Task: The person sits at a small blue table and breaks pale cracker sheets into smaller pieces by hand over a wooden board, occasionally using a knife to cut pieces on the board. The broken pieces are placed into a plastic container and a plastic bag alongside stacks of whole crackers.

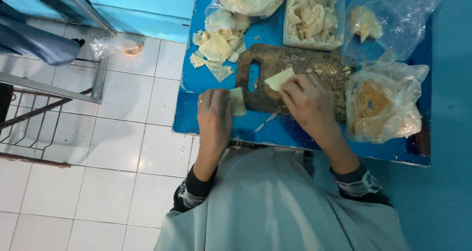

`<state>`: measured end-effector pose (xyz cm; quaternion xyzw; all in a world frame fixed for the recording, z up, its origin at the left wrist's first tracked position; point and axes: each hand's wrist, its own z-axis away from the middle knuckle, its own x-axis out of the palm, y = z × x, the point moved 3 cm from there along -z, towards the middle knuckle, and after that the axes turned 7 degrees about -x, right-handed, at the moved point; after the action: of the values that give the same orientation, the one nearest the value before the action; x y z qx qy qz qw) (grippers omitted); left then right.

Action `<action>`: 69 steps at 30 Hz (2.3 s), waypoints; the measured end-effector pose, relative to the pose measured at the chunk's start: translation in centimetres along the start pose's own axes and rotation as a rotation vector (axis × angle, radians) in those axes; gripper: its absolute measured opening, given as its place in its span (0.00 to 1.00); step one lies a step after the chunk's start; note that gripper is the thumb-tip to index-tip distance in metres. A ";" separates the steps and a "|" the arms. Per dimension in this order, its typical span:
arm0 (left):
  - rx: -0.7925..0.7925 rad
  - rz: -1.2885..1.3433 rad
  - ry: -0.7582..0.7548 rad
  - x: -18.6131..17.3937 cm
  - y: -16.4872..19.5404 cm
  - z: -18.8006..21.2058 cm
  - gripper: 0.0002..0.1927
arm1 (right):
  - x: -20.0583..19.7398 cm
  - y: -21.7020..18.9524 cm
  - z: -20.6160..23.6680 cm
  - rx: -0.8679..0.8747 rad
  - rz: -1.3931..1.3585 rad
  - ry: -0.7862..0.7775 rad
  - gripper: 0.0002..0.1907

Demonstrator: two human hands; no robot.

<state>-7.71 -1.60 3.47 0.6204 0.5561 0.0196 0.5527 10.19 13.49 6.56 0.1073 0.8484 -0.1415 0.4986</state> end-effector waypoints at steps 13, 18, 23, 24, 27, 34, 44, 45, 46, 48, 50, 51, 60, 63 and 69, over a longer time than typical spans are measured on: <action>-0.015 0.621 -0.018 -0.3 5.4 0.6 0.09 | 1.7 3.2 6.1 0.770 -1.485 0.224 0.08; 0.138 0.551 -0.082 0.0 7.8 1.8 0.10 | 1.0 0.7 6.8 0.617 -1.459 0.238 0.09; 0.156 0.517 -0.089 0.5 8.3 2.1 0.10 | 1.1 -0.2 7.2 0.595 -1.420 0.293 0.07; 0.180 0.499 -0.087 0.6 8.3 2.2 0.10 | 1.3 -0.2 7.4 0.611 -1.458 0.289 0.08; 0.254 0.442 -0.073 0.7 8.2 2.5 0.12 | 2.2 -0.2 7.9 0.638 -1.500 0.318 0.07; 0.135 0.481 -0.088 1.5 7.6 2.4 0.08 | 3.4 -0.5 8.4 0.714 -1.727 0.443 0.06; 0.290 0.367 -0.059 1.2 8.3 3.3 0.12 | 3.8 -1.0 8.3 0.662 -1.588 0.490 0.06; 0.287 0.378 -0.063 1.4 8.2 3.3 0.12 | 3.8 -1.1 8.2 0.659 -1.536 0.482 0.06; 0.282 0.387 -0.067 1.4 8.0 3.2 0.11 | 3.7 -1.1 8.0 0.657 -1.486 0.474 0.06; 0.239 0.428 -0.098 1.7 7.6 3.0 0.10 | 3.6 -1.2 7.7 0.670 -1.529 0.498 0.07; 0.158 0.487 -0.149 2.1 7.3 2.9 0.08 | 3.4 -1.4 7.5 0.687 -1.542 0.501 0.08; 0.167 0.481 -0.149 2.1 7.2 2.9 0.08 | 3.3 -1.6 7.4 0.699 -1.533 0.491 0.08; 0.007 0.611 -0.158 3.3 5.1 3.3 0.06 | 3.7 -1.0 7.5 0.685 -1.549 0.493 0.13; -0.319 0.991 -0.222 4.7 2.8 3.1 0.06 | 3.7 -0.4 7.4 0.761 -1.779 0.573 0.14; -0.641 1.466 -0.081 5.6 -0.6 3.3 0.06 | 0.6 1.5 5.4 0.705 -1.737 0.711 0.12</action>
<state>-3.90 0.05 -1.52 0.6390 -0.0465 0.5141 0.5702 14.80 13.05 3.28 -0.3719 0.6420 -0.6596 -0.1202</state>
